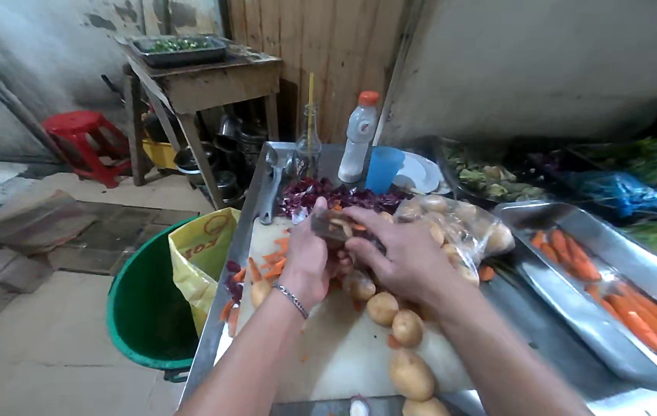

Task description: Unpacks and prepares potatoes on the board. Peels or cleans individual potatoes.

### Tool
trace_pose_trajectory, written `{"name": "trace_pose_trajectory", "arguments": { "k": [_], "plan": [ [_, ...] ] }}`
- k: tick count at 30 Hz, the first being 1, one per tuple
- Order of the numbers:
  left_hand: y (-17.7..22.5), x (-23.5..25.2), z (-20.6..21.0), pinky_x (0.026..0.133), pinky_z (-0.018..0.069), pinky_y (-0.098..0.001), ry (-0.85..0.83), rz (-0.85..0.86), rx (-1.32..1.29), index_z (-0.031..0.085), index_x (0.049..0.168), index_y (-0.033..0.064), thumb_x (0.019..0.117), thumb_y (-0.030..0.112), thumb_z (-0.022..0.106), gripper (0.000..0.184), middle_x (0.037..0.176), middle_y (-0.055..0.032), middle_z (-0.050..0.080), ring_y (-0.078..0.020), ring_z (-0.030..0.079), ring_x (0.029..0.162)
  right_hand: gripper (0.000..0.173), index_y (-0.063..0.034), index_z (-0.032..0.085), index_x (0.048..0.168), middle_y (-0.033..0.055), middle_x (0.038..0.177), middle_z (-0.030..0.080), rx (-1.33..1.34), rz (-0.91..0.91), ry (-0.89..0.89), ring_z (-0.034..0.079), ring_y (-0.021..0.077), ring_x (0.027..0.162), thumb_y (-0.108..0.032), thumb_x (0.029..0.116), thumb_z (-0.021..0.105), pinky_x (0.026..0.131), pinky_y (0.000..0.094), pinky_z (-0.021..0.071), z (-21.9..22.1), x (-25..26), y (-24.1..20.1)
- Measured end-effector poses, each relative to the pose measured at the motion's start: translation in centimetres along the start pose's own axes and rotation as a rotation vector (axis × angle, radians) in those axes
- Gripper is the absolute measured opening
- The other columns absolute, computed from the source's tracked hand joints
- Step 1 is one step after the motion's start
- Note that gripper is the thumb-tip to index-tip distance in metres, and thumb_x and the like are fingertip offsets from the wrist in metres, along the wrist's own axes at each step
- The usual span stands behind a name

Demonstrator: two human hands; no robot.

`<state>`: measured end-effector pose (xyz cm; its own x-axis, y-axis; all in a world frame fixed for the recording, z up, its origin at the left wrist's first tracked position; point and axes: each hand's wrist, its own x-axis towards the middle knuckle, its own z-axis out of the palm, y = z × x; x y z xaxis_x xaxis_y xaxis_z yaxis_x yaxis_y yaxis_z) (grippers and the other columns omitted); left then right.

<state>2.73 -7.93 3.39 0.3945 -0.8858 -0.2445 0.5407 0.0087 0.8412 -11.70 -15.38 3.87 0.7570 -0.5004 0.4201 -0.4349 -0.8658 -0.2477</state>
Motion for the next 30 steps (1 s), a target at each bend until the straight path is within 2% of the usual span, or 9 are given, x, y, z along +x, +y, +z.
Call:
{"name": "trace_pose_trajectory", "arguments": {
  "k": [2, 7, 11, 15, 19, 23, 25, 28, 30],
  "plan": [
    [-0.3, -0.4, -0.2, 0.054, 0.0517, -0.027, 0.019, -0.007, 0.012, 0.066, 0.105, 0.0143, 0.1041, 0.064, 0.035, 0.058, 0.078, -0.004, 0.065, -0.0128, 0.061, 0.061, 0.057, -0.0221, 0.056, 0.147, 0.0024, 0.073, 0.069, -0.03, -0.051, 0.015, 0.067, 0.0244, 0.06, -0.057, 0.1053, 0.039, 0.051, 0.0496, 0.0531, 0.3, -0.5, -0.1],
    [0.0, 0.1, 0.2, 0.042, 0.0364, -0.0218, 0.075, -0.068, 0.01, 0.058, 0.081, 0.0138, 0.1089, 0.053, 0.033, 0.054, 0.057, 0.0001, 0.049, -0.0087, 0.043, 0.045, 0.055, -0.0227, 0.059, 0.145, 0.0046, 0.078, 0.071, -0.028, -0.036, 0.034, 0.069, 0.0269, 0.065, -0.056, 0.1055, 0.041, 0.054, 0.0513, 0.0537, 0.7, -0.2, 0.6],
    [0.0, 0.0, -0.5, 0.039, 0.0342, -0.02, -0.023, -0.007, 0.076, 0.059, 0.093, 0.0152, 0.1095, 0.052, 0.033, 0.047, 0.06, -0.0003, 0.047, -0.0073, 0.039, 0.043, 0.056, -0.0241, 0.059, 0.146, 0.005, 0.077, 0.071, -0.035, 0.039, 0.022, 0.069, 0.0277, 0.064, -0.057, 0.1066, 0.036, 0.053, 0.0531, 0.0537, 0.3, 0.4, 1.2],
    [0.1, 0.0, -0.9, 0.044, 0.0452, -0.0214, -0.1, 0.028, 0.06, 0.058, 0.106, 0.0115, 0.1097, 0.053, 0.032, 0.05, 0.078, -0.006, 0.06, -0.0095, 0.05, 0.049, 0.056, -0.0236, 0.058, 0.146, 0.0067, 0.085, 0.072, 0.037, 0.185, 0.036, 0.069, 0.0267, 0.071, -0.057, 0.1062, 0.038, 0.059, 0.0542, 0.0547, -1.4, 0.8, 3.3],
    [-0.6, 0.5, -0.7, 0.054, 0.0489, -0.0249, 0.006, -0.092, -0.093, 0.064, 0.104, 0.0172, 0.1039, 0.064, 0.036, 0.055, 0.076, -0.0011, 0.059, -0.0103, 0.055, 0.059, 0.063, -0.0166, 0.062, 0.13, -0.0009, 0.064, 0.061, 0.045, 0.055, 0.079, 0.059, 0.0195, 0.05, -0.067, 0.1019, 0.037, 0.043, 0.0458, 0.0483, -0.2, 0.1, 1.3],
    [-1.2, -0.4, -0.5, 0.069, 0.0582, -0.0321, -0.031, -0.074, -0.211, 0.068, 0.101, 0.0164, 0.1025, 0.062, 0.044, 0.052, 0.087, -0.0027, 0.069, -0.0136, 0.068, 0.079, 0.061, -0.0114, 0.066, 0.109, -0.0031, 0.054, 0.052, -0.08, -0.177, 0.165, 0.055, 0.0176, 0.044, -0.066, 0.1007, 0.041, 0.039, 0.0391, 0.0443, 0.7, -0.3, -0.3],
    [-1.0, -0.7, -0.4, 0.061, 0.0566, -0.029, -0.039, -0.053, -0.19, 0.067, 0.095, 0.0154, 0.1029, 0.059, 0.047, 0.049, 0.079, -0.0027, 0.066, -0.0121, 0.065, 0.069, 0.062, -0.0111, 0.067, 0.105, -0.0022, 0.053, 0.05, -0.128, -0.223, 0.191, 0.054, 0.0183, 0.043, -0.066, 0.1005, 0.04, 0.039, 0.0386, 0.0435, 0.6, -0.1, -0.2],
    [-0.8, -1.2, -0.5, 0.039, 0.0357, -0.0174, -0.071, -0.057, -0.071, 0.059, 0.089, 0.0169, 0.1079, 0.054, 0.036, 0.047, 0.061, 0.0022, 0.049, -0.0043, 0.041, 0.043, 0.065, -0.0094, 0.067, 0.107, 0.0025, 0.054, 0.054, -0.134, -0.169, 0.202, 0.058, 0.0243, 0.045, -0.066, 0.1028, 0.035, 0.04, 0.0442, 0.0452, 0.6, 0.1, 1.2],
    [-0.8, -1.5, -0.7, 0.039, 0.0364, -0.0169, -0.103, -0.088, -0.047, 0.057, 0.093, 0.0162, 0.1077, 0.057, 0.031, 0.051, 0.065, 0.0011, 0.051, -0.0043, 0.041, 0.043, 0.067, -0.0073, 0.066, 0.109, 0.0056, 0.055, 0.054, -0.134, -0.086, 0.19, 0.059, 0.0287, 0.047, -0.066, 0.103, 0.034, 0.042, 0.0484, 0.0453, 0.2, -0.2, 1.7]
  ]
}}
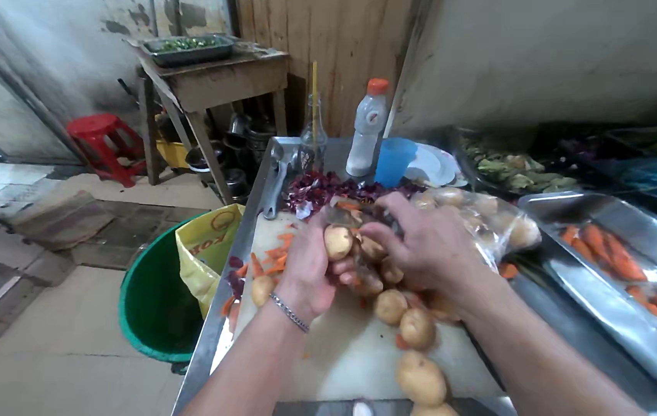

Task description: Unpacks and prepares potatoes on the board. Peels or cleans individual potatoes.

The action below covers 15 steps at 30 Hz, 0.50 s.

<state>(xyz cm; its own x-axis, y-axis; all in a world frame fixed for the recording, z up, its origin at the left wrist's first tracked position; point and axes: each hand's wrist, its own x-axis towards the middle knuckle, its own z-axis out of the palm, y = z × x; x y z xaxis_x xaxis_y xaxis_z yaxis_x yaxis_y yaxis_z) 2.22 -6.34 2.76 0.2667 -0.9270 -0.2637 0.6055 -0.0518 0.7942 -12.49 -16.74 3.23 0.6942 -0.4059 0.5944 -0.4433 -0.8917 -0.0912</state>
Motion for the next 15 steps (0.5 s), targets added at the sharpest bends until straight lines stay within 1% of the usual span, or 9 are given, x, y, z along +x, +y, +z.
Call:
{"name": "trace_pose_trajectory", "arguments": {
  "k": [2, 4, 6, 8, 10, 12, 13, 14, 15],
  "plan": [
    [0.1, 0.0, 0.1, 0.043, 0.0433, -0.0195, -0.018, 0.013, 0.01, 0.06, 0.095, 0.0153, 0.1067, 0.06, 0.032, 0.054, 0.068, -0.0002, 0.055, -0.0064, 0.049, 0.048, 0.066, -0.0082, 0.066, 0.108, 0.0029, 0.055, 0.053, 0.001, -0.026, 0.005, 0.057, 0.0253, 0.046, -0.066, 0.1027, 0.035, 0.041, 0.0459, 0.044, -0.8, -0.4, -0.5],
    [0.1, -0.2, 0.0, 0.046, 0.0475, -0.0217, -0.025, 0.029, 0.007, 0.066, 0.094, 0.0141, 0.1052, 0.06, 0.039, 0.054, 0.07, -0.0016, 0.061, -0.0081, 0.056, 0.053, 0.063, -0.0092, 0.067, 0.104, 0.0006, 0.052, 0.051, 0.008, -0.097, 0.026, 0.055, 0.0222, 0.043, -0.065, 0.1019, 0.038, 0.038, 0.0425, 0.0425, -0.7, -0.8, -1.0],
    [0.1, -0.4, 0.3, 0.039, 0.0367, -0.0168, -0.041, 0.019, 0.045, 0.061, 0.095, 0.0153, 0.1068, 0.058, 0.034, 0.052, 0.067, 0.0007, 0.054, -0.0039, 0.043, 0.045, 0.064, -0.0088, 0.066, 0.106, 0.0032, 0.053, 0.052, -0.005, -0.04, 0.016, 0.056, 0.0255, 0.044, -0.065, 0.1027, 0.036, 0.039, 0.0451, 0.0435, -0.5, -0.7, 0.1],
    [0.2, -0.5, 0.6, 0.041, 0.0395, -0.0173, -0.026, 0.018, 0.072, 0.06, 0.098, 0.0123, 0.1079, 0.058, 0.032, 0.054, 0.074, -0.0026, 0.059, -0.0052, 0.045, 0.046, 0.068, -0.0067, 0.065, 0.11, 0.0068, 0.055, 0.054, 0.003, 0.065, -0.005, 0.058, 0.0297, 0.047, -0.067, 0.103, 0.034, 0.042, 0.0497, 0.0437, -0.9, -0.4, 1.4],
    [0.2, -0.2, 0.7, 0.051, 0.0486, -0.0218, 0.003, 0.046, 0.058, 0.063, 0.103, 0.0132, 0.1066, 0.059, 0.035, 0.054, 0.08, -0.003, 0.061, -0.0089, 0.055, 0.057, 0.068, -0.0074, 0.065, 0.109, 0.004, 0.057, 0.055, 0.015, 0.028, 0.003, 0.059, 0.026, 0.048, -0.067, 0.1028, 0.033, 0.041, 0.0473, 0.045, -1.4, -0.4, 1.0],
    [-0.2, -0.3, 0.2, 0.065, 0.0571, -0.028, -0.002, 0.057, 0.013, 0.068, 0.108, 0.0159, 0.1045, 0.061, 0.039, 0.054, 0.089, -0.0029, 0.068, -0.0119, 0.066, 0.074, 0.068, -0.009, 0.067, 0.102, 0.0008, 0.056, 0.055, 0.026, -0.092, 0.01, 0.058, 0.0215, 0.046, -0.069, 0.1011, 0.034, 0.04, 0.0429, 0.0448, -0.9, -0.8, -0.2],
    [-0.3, -0.3, 0.1, 0.067, 0.058, -0.0286, -0.008, 0.058, -0.001, 0.068, 0.107, 0.0165, 0.1044, 0.061, 0.04, 0.053, 0.089, -0.0028, 0.069, -0.012, 0.068, 0.077, 0.068, -0.0096, 0.067, 0.1, 0.0003, 0.056, 0.055, 0.025, -0.136, 0.018, 0.058, 0.0205, 0.047, -0.07, 0.1005, 0.035, 0.04, 0.0412, 0.0452, -0.5, -1.1, -0.5],
    [-0.4, -0.3, 0.2, 0.066, 0.0572, -0.0282, 0.004, 0.052, -0.002, 0.067, 0.107, 0.016, 0.1056, 0.06, 0.038, 0.052, 0.088, -0.003, 0.068, -0.012, 0.067, 0.075, 0.068, -0.0096, 0.067, 0.099, 0.0006, 0.055, 0.055, 0.019, -0.142, 0.029, 0.058, 0.0206, 0.046, -0.069, 0.1005, 0.036, 0.04, 0.0407, 0.0453, -0.2, -1.2, -0.4],
    [-0.4, -0.4, 0.6, 0.059, 0.0537, -0.0257, 0.048, 0.046, 0.017, 0.066, 0.104, 0.0154, 0.1069, 0.058, 0.036, 0.052, 0.082, -0.0025, 0.065, -0.0108, 0.063, 0.067, 0.067, -0.0095, 0.067, 0.099, 0.0016, 0.054, 0.054, -0.001, -0.098, 0.029, 0.058, 0.0222, 0.045, -0.068, 0.1009, 0.035, 0.039, 0.042, 0.0447, 0.0, -1.2, 0.1]
  ]
}}
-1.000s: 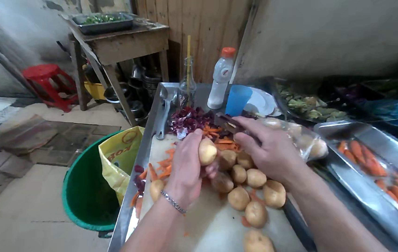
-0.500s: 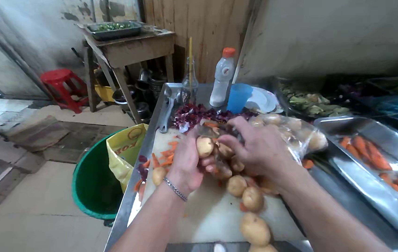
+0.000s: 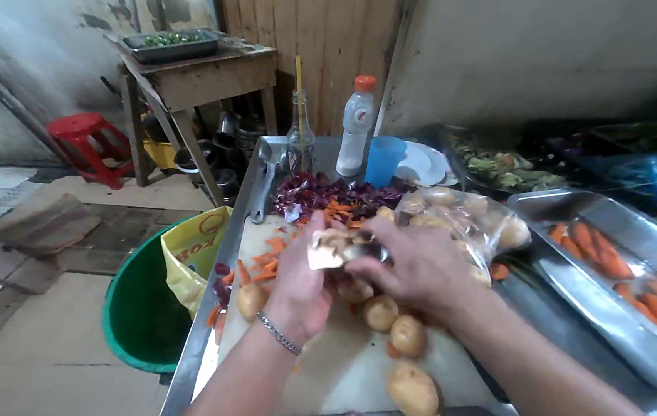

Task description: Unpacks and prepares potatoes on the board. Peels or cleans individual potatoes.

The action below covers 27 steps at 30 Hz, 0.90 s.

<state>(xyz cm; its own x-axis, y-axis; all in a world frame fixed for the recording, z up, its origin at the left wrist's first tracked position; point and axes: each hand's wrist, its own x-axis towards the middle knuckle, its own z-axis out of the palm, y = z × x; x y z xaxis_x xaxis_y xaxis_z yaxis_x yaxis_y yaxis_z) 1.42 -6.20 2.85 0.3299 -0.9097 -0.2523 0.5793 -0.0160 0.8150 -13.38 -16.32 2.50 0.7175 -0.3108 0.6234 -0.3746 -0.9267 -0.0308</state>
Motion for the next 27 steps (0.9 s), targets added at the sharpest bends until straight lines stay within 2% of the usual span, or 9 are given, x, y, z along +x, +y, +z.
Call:
{"name": "trace_pose_trajectory", "arguments": {
  "k": [2, 6, 9, 12, 15, 19, 23, 25, 27],
  "plan": [
    [0.0, 0.0, 0.5, 0.046, 0.0431, -0.0201, 0.051, -0.009, 0.027, 0.063, 0.099, 0.0141, 0.1086, 0.054, 0.033, 0.051, 0.073, -0.0018, 0.056, -0.0082, 0.049, 0.052, 0.071, -0.0076, 0.066, 0.104, 0.005, 0.054, 0.053, -0.041, 0.134, -0.065, 0.059, 0.0279, 0.047, -0.069, 0.1019, 0.031, 0.041, 0.0473, 0.0448, -0.3, 0.1, 1.0],
    [-0.4, -0.3, 0.4, 0.046, 0.0475, -0.0232, 0.031, -0.002, 0.017, 0.066, 0.097, 0.0144, 0.1066, 0.057, 0.038, 0.052, 0.07, -0.0028, 0.06, -0.0099, 0.055, 0.052, 0.066, -0.0107, 0.065, 0.096, -0.0004, 0.052, 0.05, 0.004, 0.043, -0.023, 0.054, 0.0207, 0.043, -0.069, 0.101, 0.035, 0.037, 0.0411, 0.0414, -0.7, -0.3, -0.1],
    [-0.5, -0.4, 0.5, 0.04, 0.0393, -0.0187, -0.002, 0.025, 0.034, 0.061, 0.096, 0.0154, 0.1087, 0.056, 0.03, 0.053, 0.066, -0.0002, 0.052, -0.0061, 0.044, 0.045, 0.065, -0.0089, 0.066, 0.101, 0.0023, 0.052, 0.051, 0.005, 0.098, -0.035, 0.056, 0.0243, 0.043, -0.066, 0.1027, 0.035, 0.038, 0.0439, 0.0432, -0.5, -0.4, 0.5],
    [-0.3, -0.3, 0.9, 0.046, 0.0464, -0.0217, 0.006, 0.05, 0.059, 0.063, 0.104, 0.015, 0.1069, 0.06, 0.032, 0.054, 0.075, -0.003, 0.058, -0.0088, 0.051, 0.052, 0.065, -0.009, 0.066, 0.102, 0.0019, 0.053, 0.051, -0.003, 0.153, -0.02, 0.056, 0.0241, 0.045, -0.066, 0.1027, 0.034, 0.04, 0.0448, 0.043, -1.1, -0.5, 0.9],
    [-0.9, -0.4, 0.4, 0.068, 0.0591, -0.0303, -0.019, 0.059, 0.015, 0.068, 0.11, 0.0161, 0.1043, 0.06, 0.042, 0.051, 0.09, -0.0042, 0.07, -0.0132, 0.068, 0.077, 0.066, -0.0109, 0.067, 0.096, -0.0011, 0.05, 0.048, 0.03, 0.04, 0.02, 0.053, 0.0193, 0.042, -0.068, 0.1017, 0.035, 0.036, 0.0391, 0.0404, -0.8, -0.8, -0.5],
    [-1.1, -0.1, 0.9, 0.05, 0.0482, -0.0223, -0.037, 0.107, 0.057, 0.063, 0.11, 0.0151, 0.1058, 0.061, 0.036, 0.053, 0.077, -0.0031, 0.056, -0.0097, 0.052, 0.055, 0.068, -0.0102, 0.066, 0.104, 0.0022, 0.054, 0.052, 0.007, 0.205, -0.087, 0.058, 0.0253, 0.047, -0.069, 0.1023, 0.032, 0.041, 0.046, 0.0446, -1.1, -0.8, 1.1],
    [-1.5, -0.1, 0.7, 0.072, 0.0581, -0.0275, -0.06, 0.119, -0.008, 0.068, 0.111, 0.0185, 0.1054, 0.059, 0.041, 0.049, 0.093, -0.0019, 0.069, -0.0107, 0.068, 0.082, 0.063, -0.0129, 0.066, 0.095, -0.0034, 0.051, 0.048, 0.046, 0.065, 0.007, 0.053, 0.0165, 0.042, -0.068, 0.101, 0.036, 0.036, 0.0374, 0.0404, -1.0, -1.1, -0.7],
    [-1.6, -0.2, 1.1, 0.062, 0.056, -0.027, 0.03, 0.106, -0.008, 0.068, 0.104, 0.0164, 0.1073, 0.055, 0.038, 0.049, 0.084, -0.002, 0.067, -0.0107, 0.065, 0.07, 0.063, -0.0114, 0.066, 0.096, -0.0012, 0.05, 0.049, 0.033, 0.071, -0.006, 0.055, 0.0197, 0.042, -0.066, 0.1021, 0.036, 0.036, 0.0399, 0.0424, -0.6, -1.0, -0.4],
    [-1.5, -0.2, 1.5, 0.049, 0.0458, -0.0227, 0.098, 0.092, 0.024, 0.063, 0.1, 0.0145, 0.1088, 0.054, 0.032, 0.051, 0.074, -0.0021, 0.058, -0.0093, 0.052, 0.054, 0.064, -0.0097, 0.066, 0.101, 0.0018, 0.051, 0.05, -0.002, 0.184, -0.063, 0.057, 0.0246, 0.044, -0.066, 0.1023, 0.036, 0.04, 0.0448, 0.0442, -0.9, -1.0, 0.7]
  ]
}}
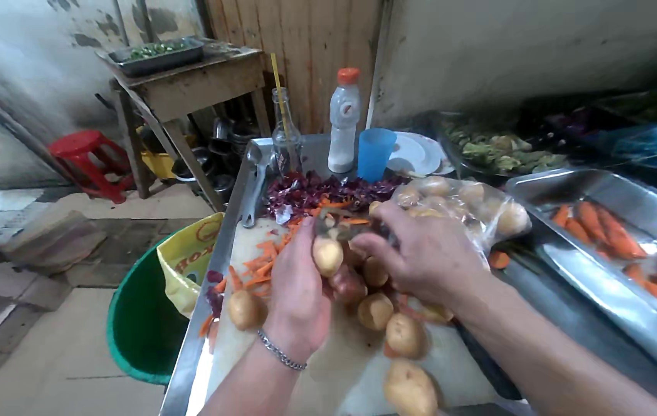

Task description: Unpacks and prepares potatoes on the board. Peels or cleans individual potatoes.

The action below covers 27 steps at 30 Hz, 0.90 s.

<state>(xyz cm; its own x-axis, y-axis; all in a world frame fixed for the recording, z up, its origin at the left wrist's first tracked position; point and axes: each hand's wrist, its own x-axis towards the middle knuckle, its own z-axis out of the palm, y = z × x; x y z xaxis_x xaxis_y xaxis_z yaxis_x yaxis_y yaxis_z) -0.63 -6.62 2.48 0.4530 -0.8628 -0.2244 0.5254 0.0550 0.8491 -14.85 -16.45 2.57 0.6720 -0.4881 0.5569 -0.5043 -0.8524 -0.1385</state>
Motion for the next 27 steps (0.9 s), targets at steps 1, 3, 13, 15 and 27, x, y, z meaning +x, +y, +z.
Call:
{"name": "trace_pose_trajectory", "arguments": {
  "k": [1, 3, 13, 15, 27],
  "plan": [
    [0.0, 0.0, 0.1, 0.047, 0.0451, -0.0224, 0.002, 0.003, 0.008, 0.062, 0.099, 0.0138, 0.109, 0.054, 0.032, 0.052, 0.074, -0.0029, 0.058, -0.0097, 0.05, 0.052, 0.065, -0.0101, 0.066, 0.101, 0.0014, 0.051, 0.049, -0.006, 0.024, -0.003, 0.056, 0.0245, 0.044, -0.067, 0.1023, 0.035, 0.04, 0.0445, 0.0435, -0.2, 0.0, 0.2],
    [-0.2, -0.1, -0.1, 0.05, 0.0501, -0.0251, -0.014, 0.026, 0.006, 0.064, 0.1, 0.0151, 0.1078, 0.057, 0.033, 0.053, 0.073, -0.0034, 0.061, -0.0112, 0.057, 0.055, 0.063, -0.0126, 0.064, 0.096, -0.0021, 0.051, 0.047, 0.012, -0.031, 0.036, 0.053, 0.0194, 0.042, -0.068, 0.1017, 0.034, 0.037, 0.0404, 0.0408, -0.5, -0.2, -0.6],
    [-0.2, -0.3, -0.6, 0.07, 0.0577, -0.0298, -0.065, 0.062, -0.025, 0.066, 0.109, 0.0185, 0.1073, 0.053, 0.041, 0.043, 0.091, -0.0019, 0.068, -0.0118, 0.067, 0.079, 0.064, -0.0134, 0.066, 0.095, -0.0036, 0.051, 0.049, 0.044, -0.06, 0.074, 0.053, 0.0166, 0.042, -0.069, 0.1009, 0.035, 0.037, 0.0377, 0.0413, -0.1, -0.8, -1.6],
    [-0.3, -0.2, -0.8, 0.069, 0.0567, -0.0285, -0.077, 0.058, -0.038, 0.066, 0.106, 0.0182, 0.1083, 0.052, 0.038, 0.044, 0.088, -0.0016, 0.067, -0.0111, 0.066, 0.078, 0.063, -0.0128, 0.066, 0.096, -0.0023, 0.051, 0.049, 0.052, -0.085, 0.069, 0.054, 0.0181, 0.042, -0.068, 0.1011, 0.037, 0.037, 0.0385, 0.0424, 0.3, -0.7, -1.6],
    [-0.2, -0.3, -0.2, 0.049, 0.0469, -0.0239, -0.016, 0.049, 0.034, 0.061, 0.103, 0.0133, 0.1095, 0.055, 0.027, 0.054, 0.076, -0.0042, 0.057, -0.0111, 0.052, 0.054, 0.067, -0.0114, 0.064, 0.101, 0.0005, 0.052, 0.048, -0.001, 0.074, -0.019, 0.055, 0.0232, 0.044, -0.069, 0.102, 0.031, 0.04, 0.0433, 0.0429, -0.1, -0.2, 0.0]
  ]
}}
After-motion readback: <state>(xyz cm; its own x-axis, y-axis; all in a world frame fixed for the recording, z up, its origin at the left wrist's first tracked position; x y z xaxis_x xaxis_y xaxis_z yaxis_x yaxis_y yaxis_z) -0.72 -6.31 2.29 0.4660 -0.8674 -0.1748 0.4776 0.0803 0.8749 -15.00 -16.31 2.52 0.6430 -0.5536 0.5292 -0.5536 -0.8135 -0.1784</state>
